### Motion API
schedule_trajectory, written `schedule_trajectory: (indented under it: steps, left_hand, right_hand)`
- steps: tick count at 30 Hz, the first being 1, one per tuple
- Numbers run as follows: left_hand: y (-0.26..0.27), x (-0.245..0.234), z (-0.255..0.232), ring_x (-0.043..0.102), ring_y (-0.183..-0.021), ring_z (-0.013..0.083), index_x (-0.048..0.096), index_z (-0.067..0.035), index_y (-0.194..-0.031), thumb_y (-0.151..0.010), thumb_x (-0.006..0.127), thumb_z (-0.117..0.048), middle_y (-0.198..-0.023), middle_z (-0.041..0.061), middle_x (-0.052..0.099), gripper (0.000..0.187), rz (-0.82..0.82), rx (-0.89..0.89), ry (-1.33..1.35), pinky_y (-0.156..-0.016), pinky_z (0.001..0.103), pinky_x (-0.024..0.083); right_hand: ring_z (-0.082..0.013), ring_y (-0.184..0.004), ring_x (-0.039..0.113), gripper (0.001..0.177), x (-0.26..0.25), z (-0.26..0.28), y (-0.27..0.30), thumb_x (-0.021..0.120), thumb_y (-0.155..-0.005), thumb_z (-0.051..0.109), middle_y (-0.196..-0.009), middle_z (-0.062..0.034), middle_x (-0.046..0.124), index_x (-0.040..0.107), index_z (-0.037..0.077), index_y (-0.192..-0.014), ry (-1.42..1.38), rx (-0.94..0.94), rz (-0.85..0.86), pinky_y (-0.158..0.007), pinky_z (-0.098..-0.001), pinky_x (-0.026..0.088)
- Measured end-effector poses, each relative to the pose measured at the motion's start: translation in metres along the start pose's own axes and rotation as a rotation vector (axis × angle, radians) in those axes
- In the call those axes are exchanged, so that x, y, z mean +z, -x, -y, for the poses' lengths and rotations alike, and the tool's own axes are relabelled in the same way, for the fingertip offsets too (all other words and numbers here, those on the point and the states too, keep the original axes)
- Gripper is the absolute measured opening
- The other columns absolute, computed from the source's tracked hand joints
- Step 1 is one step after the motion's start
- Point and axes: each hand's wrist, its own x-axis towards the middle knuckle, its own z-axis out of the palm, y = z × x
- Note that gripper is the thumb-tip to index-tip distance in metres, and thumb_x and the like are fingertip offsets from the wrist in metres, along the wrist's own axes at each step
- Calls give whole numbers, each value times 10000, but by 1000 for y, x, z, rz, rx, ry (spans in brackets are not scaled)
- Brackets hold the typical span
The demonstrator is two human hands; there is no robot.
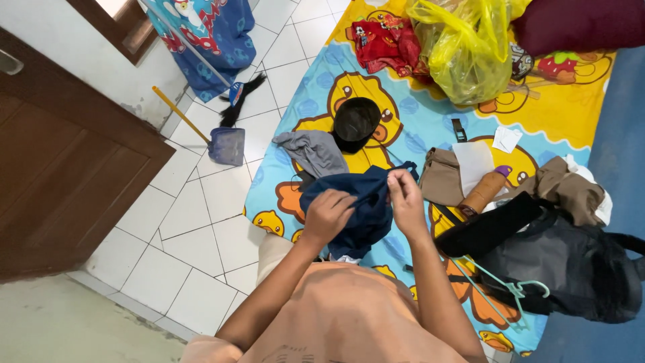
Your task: Organizing clothes and putting a shirt on a hanger on a bed.
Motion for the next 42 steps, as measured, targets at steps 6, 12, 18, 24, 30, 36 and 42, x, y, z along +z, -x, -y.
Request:
schedule_trajectory:
  steps: [6,12,18,24,30,36,42]
  left_hand:
    - [-2,-18,3,708,-971,305,716,-21,-1083,-830,747,39,-1053,111,728,262,-254,53,15,-832,391,582]
    - [-7,-15,4,706,-952,265,722,-52,-1006,-799,758,64,-1011,47,731,240,-213,-85,112,-791,348,573]
    - [-7,-16,2,696,-932,262,721,-48,-979,-790,765,59,-1005,50,725,222,-228,-21,90,-782,349,566]
    - [-4,-11,2,688,-921,284,707,-32,-978,-803,737,76,-999,74,714,208,-207,-64,155,-779,364,562]
    - [-3,-13,5,673,-901,288,720,-36,-980,-804,712,93,-967,82,683,218,-210,-116,155,-770,381,551]
    - [-1,-23,6,671,-928,296,711,-31,-948,-796,717,91,-968,82,681,194,-186,-129,193,-796,382,549]
    - [2,-33,13,683,-998,295,677,-36,-910,-774,678,107,-993,74,707,197,-188,-139,217,-847,389,558]
  right_hand:
    - [-75,-657,494,179,-35,-36,-18,548,-1088,258,-782,27,519,581,110,-993,-280,167,-175,-599,-251,419]
    - [-107,-628,460,198,-57,-108,-24,512,-1050,253,-723,12,480,596,118,-932,-331,283,-253,-563,-277,384]
    - [-210,-800,577,87,-37,-18,-3,638,-823,98,-896,-74,569,636,41,-888,666,-206,-38,-714,-328,485]
    - [-262,-814,643,107,9,30,2,702,-829,79,-947,-83,634,725,72,-933,501,-149,185,-714,-354,516]
    - [-296,-926,664,209,29,8,-1,806,-821,195,-974,-80,665,738,76,-979,697,-202,202,-783,-387,529]
    - [-308,-948,652,208,27,7,-10,805,-823,206,-944,-91,702,752,80,-980,782,-213,67,-812,-402,517]
    - [-219,-853,687,186,8,-51,-25,730,-927,201,-896,-85,734,765,105,-1082,644,36,44,-791,-338,531]
